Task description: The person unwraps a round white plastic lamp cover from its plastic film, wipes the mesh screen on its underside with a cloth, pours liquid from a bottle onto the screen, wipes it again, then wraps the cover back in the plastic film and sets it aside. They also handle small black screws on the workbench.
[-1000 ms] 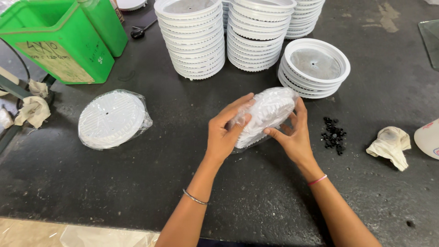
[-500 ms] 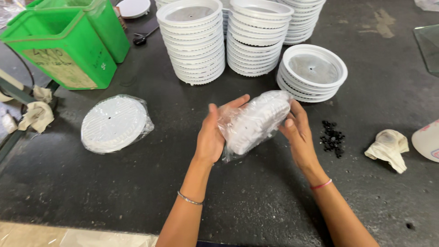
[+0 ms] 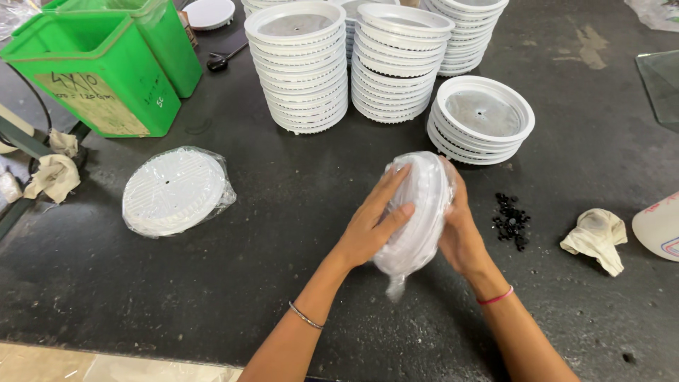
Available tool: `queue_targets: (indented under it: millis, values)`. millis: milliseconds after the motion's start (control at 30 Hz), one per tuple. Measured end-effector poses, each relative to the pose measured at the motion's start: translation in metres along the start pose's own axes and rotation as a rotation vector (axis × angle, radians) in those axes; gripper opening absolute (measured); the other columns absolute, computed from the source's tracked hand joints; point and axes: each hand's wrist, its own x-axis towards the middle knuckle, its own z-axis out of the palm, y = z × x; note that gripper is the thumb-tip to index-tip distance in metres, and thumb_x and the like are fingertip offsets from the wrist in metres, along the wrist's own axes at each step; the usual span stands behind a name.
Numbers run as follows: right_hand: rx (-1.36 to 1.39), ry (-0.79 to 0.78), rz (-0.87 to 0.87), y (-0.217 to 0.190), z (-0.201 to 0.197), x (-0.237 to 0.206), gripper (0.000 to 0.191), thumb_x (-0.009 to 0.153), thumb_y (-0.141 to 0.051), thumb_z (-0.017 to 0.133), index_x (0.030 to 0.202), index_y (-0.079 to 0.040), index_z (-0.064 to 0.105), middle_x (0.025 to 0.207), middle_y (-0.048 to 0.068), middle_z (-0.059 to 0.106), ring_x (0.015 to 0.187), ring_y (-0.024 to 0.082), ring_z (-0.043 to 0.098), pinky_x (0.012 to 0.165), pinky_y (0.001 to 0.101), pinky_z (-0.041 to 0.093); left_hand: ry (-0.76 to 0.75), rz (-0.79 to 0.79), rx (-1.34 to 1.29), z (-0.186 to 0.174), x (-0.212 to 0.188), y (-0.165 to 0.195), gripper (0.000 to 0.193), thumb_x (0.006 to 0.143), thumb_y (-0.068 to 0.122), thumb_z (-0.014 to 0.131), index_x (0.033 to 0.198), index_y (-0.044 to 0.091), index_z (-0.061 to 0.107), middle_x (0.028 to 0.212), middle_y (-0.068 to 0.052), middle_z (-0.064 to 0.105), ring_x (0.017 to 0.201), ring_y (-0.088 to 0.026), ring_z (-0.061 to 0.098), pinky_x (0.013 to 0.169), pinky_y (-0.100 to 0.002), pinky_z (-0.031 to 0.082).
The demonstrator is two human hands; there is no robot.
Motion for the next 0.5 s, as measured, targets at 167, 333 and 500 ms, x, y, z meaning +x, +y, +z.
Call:
queue_targets:
  millis: [167, 333, 500]
  values:
    - [-0.303, -0.067, -0.118, 0.004, 0.004, -0.006, 0.105, 0.083, -0.018, 0.074, 0.167, -0.004, 0.011, 0.173, 0.014, 0.018, 0.161, 0.028, 0.021, 0.130, 0.0439, 0.021, 0.009, 0.131, 0.054, -0.015, -0.005, 0.006, 0.068, 0.100, 0.030, 0.063, 0.160, 0.007, 0.041, 0.171, -0.016, 0.038, 0.162, -0.033, 0.032, 0.133, -0.043, 0.024]
    - [-0.197, -0.116, -0.069, 0.002, 0.014, -0.003, 0.106, 0.081, -0.007, 0.073, 0.166, -0.004, 0.010, 0.171, 0.015, 0.020, 0.158, 0.030, 0.026, 0.125, 0.0444, 0.031, 0.041, 0.157, 0.102, -0.018, -0.008, 0.014, 0.062, 0.091, 0.021, 0.064, 0.153, 0.016, 0.056, 0.161, -0.014, 0.046, 0.154, -0.034, 0.042, 0.128, -0.044, 0.034]
    - [-0.153, -0.126, -0.023, -0.006, 0.014, -0.005, 0.090, 0.088, -0.003, 0.065, 0.166, -0.003, 0.019, 0.173, 0.016, 0.024, 0.159, 0.028, 0.030, 0.122, 0.0433, 0.038, 0.195, 0.168, 0.286, -0.010, -0.007, 0.025, 0.045, 0.091, 0.020, 0.074, 0.136, 0.020, 0.067, 0.141, -0.012, 0.052, 0.135, -0.031, 0.053, 0.116, -0.043, 0.043]
